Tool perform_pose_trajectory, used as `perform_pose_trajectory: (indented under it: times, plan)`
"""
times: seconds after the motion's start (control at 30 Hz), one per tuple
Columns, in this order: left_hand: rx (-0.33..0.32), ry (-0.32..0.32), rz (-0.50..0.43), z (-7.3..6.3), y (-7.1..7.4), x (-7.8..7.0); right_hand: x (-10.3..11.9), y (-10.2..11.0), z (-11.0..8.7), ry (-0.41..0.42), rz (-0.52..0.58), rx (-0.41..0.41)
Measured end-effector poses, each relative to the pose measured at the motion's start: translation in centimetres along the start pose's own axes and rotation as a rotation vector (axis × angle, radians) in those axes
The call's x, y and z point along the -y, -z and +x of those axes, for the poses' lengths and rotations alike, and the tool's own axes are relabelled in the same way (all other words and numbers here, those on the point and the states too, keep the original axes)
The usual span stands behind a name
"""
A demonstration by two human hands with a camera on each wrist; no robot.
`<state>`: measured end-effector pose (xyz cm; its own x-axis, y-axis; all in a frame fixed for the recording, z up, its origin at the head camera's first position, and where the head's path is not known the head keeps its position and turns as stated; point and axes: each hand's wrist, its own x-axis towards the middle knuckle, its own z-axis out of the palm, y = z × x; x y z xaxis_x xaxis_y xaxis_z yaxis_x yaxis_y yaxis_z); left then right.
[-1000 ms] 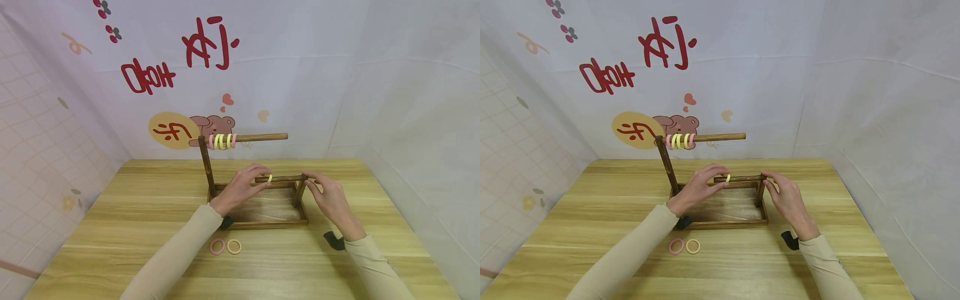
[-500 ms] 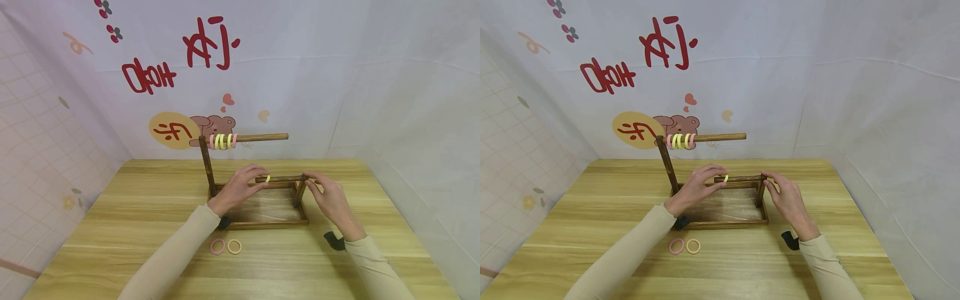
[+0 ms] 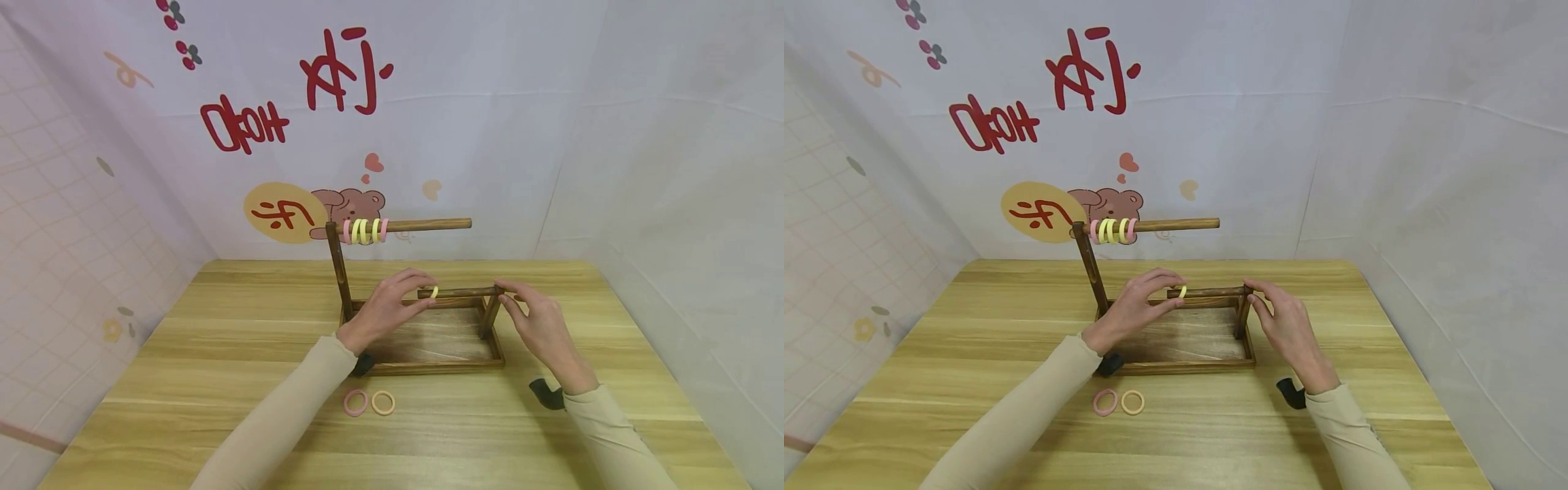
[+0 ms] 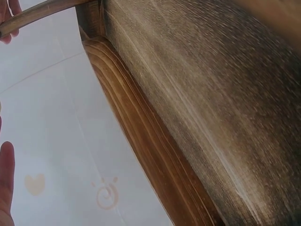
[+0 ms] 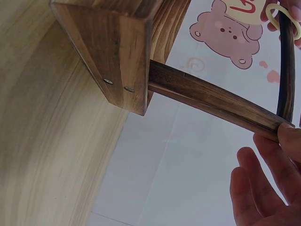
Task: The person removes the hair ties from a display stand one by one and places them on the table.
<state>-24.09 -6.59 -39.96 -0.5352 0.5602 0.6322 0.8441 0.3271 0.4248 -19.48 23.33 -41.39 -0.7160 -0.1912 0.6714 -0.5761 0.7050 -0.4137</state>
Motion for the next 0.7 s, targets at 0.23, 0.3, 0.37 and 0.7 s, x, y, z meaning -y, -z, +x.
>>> perform_pose_trajectory:
  times: [0.23, 0.3, 0.37, 0.7]
  plan:
    - [-0.001, 0.005, 0.003, -0.27, 0.1, 0.15, 0.07, -0.01, 0.04, -0.005, -0.002, -0.003]
    - [-0.003, 0.005, 0.002, -0.33, 0.13, 0.18, 0.08, 0.0, 0.05, -0.003, -0.002, -0.003]
    - [-0.007, 0.004, -0.001, -0.38, 0.14, 0.23, 0.08, -0.01, 0.05, -0.001, -0.002, -0.004]
    - [-0.027, -0.008, 0.016, -0.64, 0.34, 0.32, -0.04, -0.05, -0.01, 0.002, -0.004, -0.002]
